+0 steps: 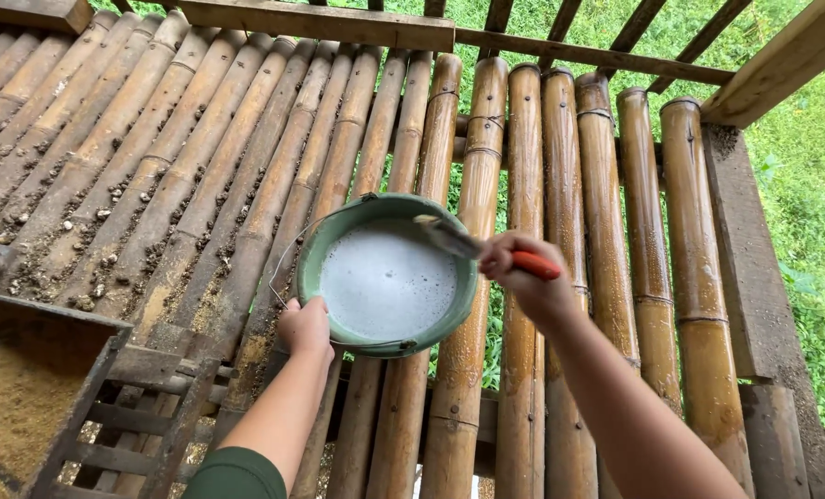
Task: The person holds a green bucket containing a white liquid and uses a paintbrush to apply the liquid onto a bamboo floor. The person systematically brushes the liquid onto the bamboo poles, moving along the floor as they work.
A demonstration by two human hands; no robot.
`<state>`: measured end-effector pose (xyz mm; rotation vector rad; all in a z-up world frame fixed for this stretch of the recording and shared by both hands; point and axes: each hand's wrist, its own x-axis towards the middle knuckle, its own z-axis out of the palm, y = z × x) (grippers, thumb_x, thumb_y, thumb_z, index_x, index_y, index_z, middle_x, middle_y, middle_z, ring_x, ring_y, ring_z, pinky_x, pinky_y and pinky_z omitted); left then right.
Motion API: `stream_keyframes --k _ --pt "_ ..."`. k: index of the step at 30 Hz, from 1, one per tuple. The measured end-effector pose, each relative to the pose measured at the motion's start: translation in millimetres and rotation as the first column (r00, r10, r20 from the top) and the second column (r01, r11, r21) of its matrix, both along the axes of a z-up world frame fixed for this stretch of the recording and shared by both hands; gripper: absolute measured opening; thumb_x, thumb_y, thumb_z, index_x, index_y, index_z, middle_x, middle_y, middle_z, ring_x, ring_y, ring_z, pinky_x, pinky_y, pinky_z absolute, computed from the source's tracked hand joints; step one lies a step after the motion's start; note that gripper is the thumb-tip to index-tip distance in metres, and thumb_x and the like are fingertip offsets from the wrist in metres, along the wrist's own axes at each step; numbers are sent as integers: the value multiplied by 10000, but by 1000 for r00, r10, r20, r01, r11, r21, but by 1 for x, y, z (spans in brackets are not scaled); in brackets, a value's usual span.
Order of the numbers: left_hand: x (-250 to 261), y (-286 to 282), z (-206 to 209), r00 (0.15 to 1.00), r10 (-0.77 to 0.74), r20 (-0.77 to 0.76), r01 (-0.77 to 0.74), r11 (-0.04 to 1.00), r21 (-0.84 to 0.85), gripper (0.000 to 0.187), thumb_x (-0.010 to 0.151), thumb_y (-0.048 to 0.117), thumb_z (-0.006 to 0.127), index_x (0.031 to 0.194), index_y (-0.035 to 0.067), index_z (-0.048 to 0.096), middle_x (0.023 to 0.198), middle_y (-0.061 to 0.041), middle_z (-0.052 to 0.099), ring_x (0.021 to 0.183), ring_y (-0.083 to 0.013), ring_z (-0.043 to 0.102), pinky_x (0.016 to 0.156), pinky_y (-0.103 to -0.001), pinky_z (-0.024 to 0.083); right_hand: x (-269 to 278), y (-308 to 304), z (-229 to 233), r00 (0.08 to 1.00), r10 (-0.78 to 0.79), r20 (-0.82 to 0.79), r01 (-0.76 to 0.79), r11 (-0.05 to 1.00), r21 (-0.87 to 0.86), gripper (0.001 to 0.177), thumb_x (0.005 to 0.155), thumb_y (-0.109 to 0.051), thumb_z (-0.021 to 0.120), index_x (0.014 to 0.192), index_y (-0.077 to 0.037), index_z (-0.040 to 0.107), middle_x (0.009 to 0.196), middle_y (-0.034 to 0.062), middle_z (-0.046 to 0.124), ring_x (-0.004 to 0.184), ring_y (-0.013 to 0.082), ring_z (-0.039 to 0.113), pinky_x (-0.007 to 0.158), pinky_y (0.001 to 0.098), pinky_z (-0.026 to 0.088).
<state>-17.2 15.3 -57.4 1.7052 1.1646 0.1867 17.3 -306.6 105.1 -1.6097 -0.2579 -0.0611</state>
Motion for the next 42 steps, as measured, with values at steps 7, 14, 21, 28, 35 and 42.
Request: stream_keyframes --k 7,14,21,28,35,42 --pt "6 0 -9 1000 -6 26 5 999 40 353 685 186 621 991 27 701 955 -166 691 1062 -363 671 904 -421 487 21 48 -61 963 108 -245 -231 802 -551 197 749 5 642 774 -189 666 862 68 749 893 335 717 796 428 557" --pt "7 8 -19 1000 17 25 -17 1000 14 352 673 189 625 993 68 710 902 -97 689 1006 -316 685 866 -391 514 34 -14 -23 837 -4 -547 113 980 167 342 684 230 531 782 -95 495 1000 182 691 872 356 718 761 377 636" --pt "8 18 -45 996 60 66 -61 998 13 324 666 166 621 953 32 690 843 -123 634 942 -300 664 805 -399 502 58 -71 11 803 -231 -549 454 835 312 469 675 181 479 860 -238 378 992 -40 658 828 193 713 703 159 589" --pt "7 12 -20 1000 11 21 -13 995 96 439 663 214 636 1052 22 704 1003 -231 667 1096 -414 636 920 -449 487 96 -54 -156 690 -222 -689 534 799 278 438 760 157 613 863 -230 438 1002 -23 702 903 308 709 784 368 634" --pt "3 6 -7 997 55 60 -57 998 31 494 672 163 640 1134 1 704 1093 -194 661 1185 -363 610 1019 -417 449 2 -19 -207 546 -124 -828 230 973 6 278 668 184 570 806 -57 583 865 230 718 667 458 718 567 503 646" --pt "0 8 -23 1000 9 24 -12 995 96 418 673 186 632 1045 20 727 1043 -199 673 1136 -357 624 945 -409 462 80 -12 -192 738 -293 -608 383 924 20 264 732 122 595 850 -87 485 868 146 723 554 351 704 513 464 669"
